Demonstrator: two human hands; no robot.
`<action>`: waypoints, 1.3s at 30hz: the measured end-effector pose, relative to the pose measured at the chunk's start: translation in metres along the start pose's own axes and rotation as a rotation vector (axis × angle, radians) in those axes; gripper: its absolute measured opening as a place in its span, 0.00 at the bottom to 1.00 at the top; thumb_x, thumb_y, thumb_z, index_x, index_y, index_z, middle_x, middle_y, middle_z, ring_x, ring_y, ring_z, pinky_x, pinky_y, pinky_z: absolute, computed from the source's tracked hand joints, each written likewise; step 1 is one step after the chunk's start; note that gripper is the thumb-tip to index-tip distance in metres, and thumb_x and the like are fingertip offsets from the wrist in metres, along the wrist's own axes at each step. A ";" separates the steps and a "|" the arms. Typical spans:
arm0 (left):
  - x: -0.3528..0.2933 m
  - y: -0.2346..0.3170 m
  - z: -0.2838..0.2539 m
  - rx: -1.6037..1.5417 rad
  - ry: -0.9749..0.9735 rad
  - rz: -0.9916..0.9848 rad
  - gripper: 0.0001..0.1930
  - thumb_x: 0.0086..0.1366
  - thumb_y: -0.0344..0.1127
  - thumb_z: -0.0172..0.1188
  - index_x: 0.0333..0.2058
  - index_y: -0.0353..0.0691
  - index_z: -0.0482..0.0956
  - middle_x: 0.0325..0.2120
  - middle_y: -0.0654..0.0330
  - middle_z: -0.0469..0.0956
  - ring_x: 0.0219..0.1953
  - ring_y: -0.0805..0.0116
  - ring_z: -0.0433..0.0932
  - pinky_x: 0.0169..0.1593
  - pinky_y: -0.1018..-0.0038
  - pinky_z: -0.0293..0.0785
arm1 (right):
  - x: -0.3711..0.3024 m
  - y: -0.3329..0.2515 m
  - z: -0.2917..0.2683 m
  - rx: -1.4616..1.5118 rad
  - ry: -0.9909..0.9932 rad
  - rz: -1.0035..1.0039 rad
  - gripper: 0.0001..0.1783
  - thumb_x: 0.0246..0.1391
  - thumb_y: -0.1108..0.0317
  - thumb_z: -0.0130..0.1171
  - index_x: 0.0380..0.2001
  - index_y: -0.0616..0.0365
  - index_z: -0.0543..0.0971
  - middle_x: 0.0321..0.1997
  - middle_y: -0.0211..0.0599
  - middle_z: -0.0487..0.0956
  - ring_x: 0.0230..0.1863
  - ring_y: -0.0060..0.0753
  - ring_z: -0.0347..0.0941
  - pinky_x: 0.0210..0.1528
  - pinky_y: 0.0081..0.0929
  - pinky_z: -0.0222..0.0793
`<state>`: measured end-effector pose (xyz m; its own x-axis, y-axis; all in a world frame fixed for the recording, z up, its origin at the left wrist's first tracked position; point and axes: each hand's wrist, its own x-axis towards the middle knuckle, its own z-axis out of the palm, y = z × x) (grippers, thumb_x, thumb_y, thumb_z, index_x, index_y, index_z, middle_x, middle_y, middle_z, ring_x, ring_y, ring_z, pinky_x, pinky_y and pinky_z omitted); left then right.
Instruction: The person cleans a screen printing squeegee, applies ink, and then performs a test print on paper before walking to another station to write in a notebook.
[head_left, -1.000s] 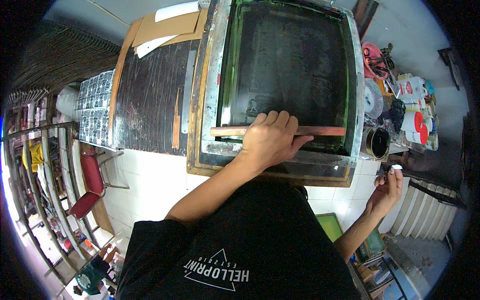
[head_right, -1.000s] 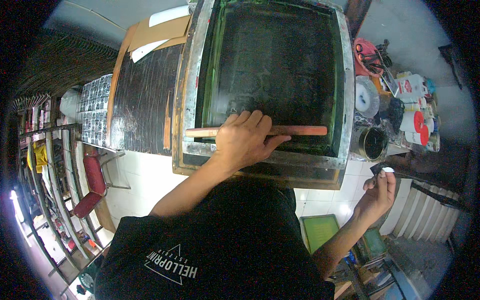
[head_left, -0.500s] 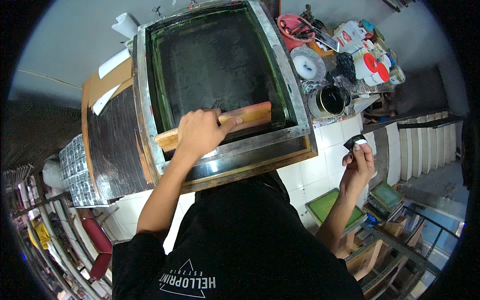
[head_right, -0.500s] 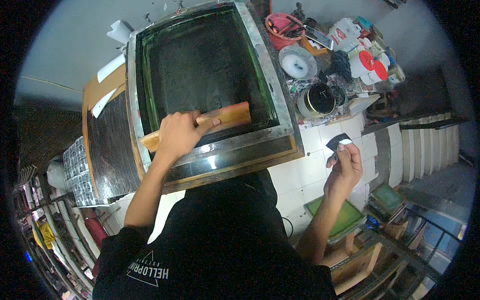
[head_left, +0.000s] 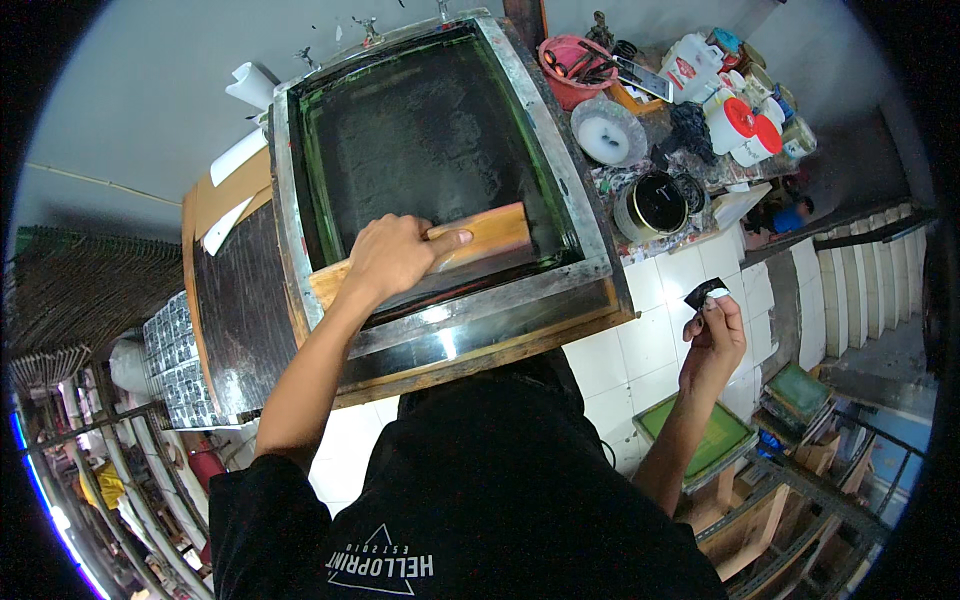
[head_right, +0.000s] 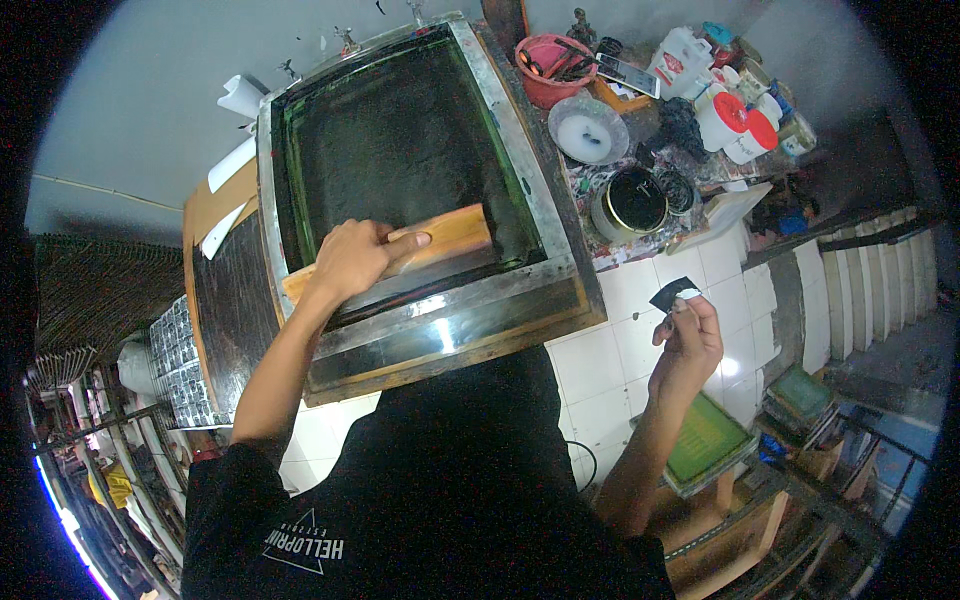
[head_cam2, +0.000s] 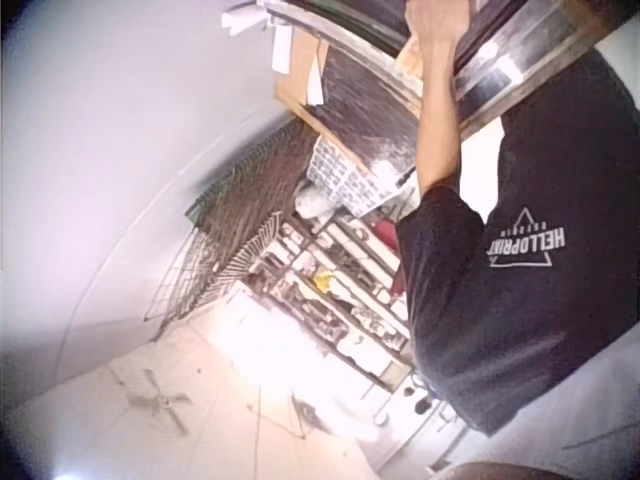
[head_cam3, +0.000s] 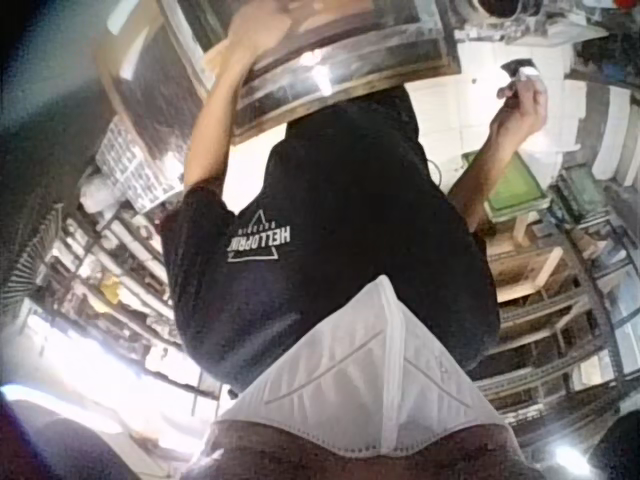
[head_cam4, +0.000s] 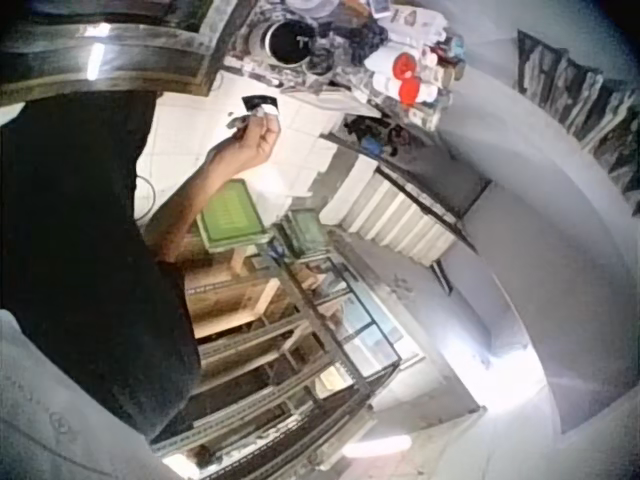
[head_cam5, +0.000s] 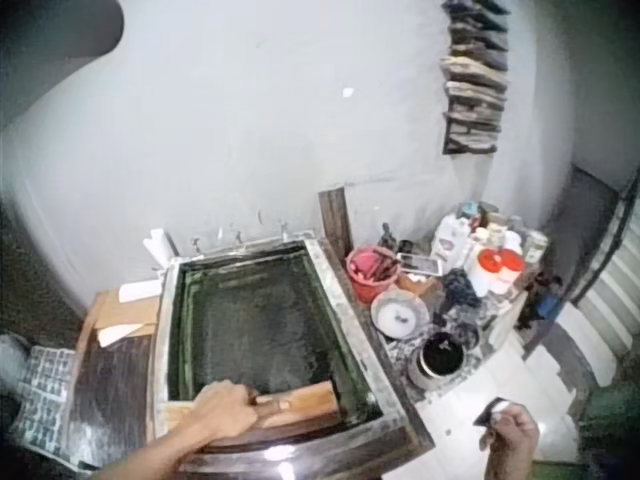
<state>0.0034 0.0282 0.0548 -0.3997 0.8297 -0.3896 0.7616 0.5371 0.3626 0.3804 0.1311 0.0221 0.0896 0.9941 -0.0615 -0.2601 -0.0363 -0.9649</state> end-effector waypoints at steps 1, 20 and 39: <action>0.001 0.004 0.000 -0.007 0.019 0.011 0.39 0.62 0.71 0.51 0.26 0.32 0.85 0.18 0.42 0.79 0.30 0.43 0.82 0.40 0.55 0.76 | 0.000 -0.002 0.001 -0.010 0.000 0.002 0.09 0.56 0.76 0.61 0.41 0.65 0.78 0.27 0.30 0.76 0.21 0.17 0.66 0.22 0.17 0.62; -0.011 0.039 0.049 0.012 0.359 0.212 0.31 0.63 0.64 0.56 0.25 0.36 0.80 0.22 0.46 0.80 0.24 0.48 0.81 0.29 0.56 0.75 | 0.025 -0.021 -0.020 -0.158 -0.063 0.069 0.09 0.55 0.77 0.60 0.40 0.66 0.77 0.27 0.32 0.76 0.21 0.18 0.66 0.22 0.17 0.62; 0.036 0.011 0.022 -0.280 -0.096 0.017 0.39 0.57 0.76 0.54 0.30 0.38 0.88 0.11 0.54 0.76 0.21 0.59 0.81 0.31 0.62 0.75 | 0.043 -0.008 0.003 -0.195 -0.193 0.140 0.07 0.56 0.78 0.59 0.39 0.65 0.79 0.29 0.32 0.78 0.22 0.18 0.67 0.23 0.18 0.62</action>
<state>0.0089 0.0608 0.0260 -0.3274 0.8280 -0.4552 0.5921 0.5552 0.5841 0.3831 0.1748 0.0280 -0.1236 0.9785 -0.1652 -0.0662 -0.1742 -0.9825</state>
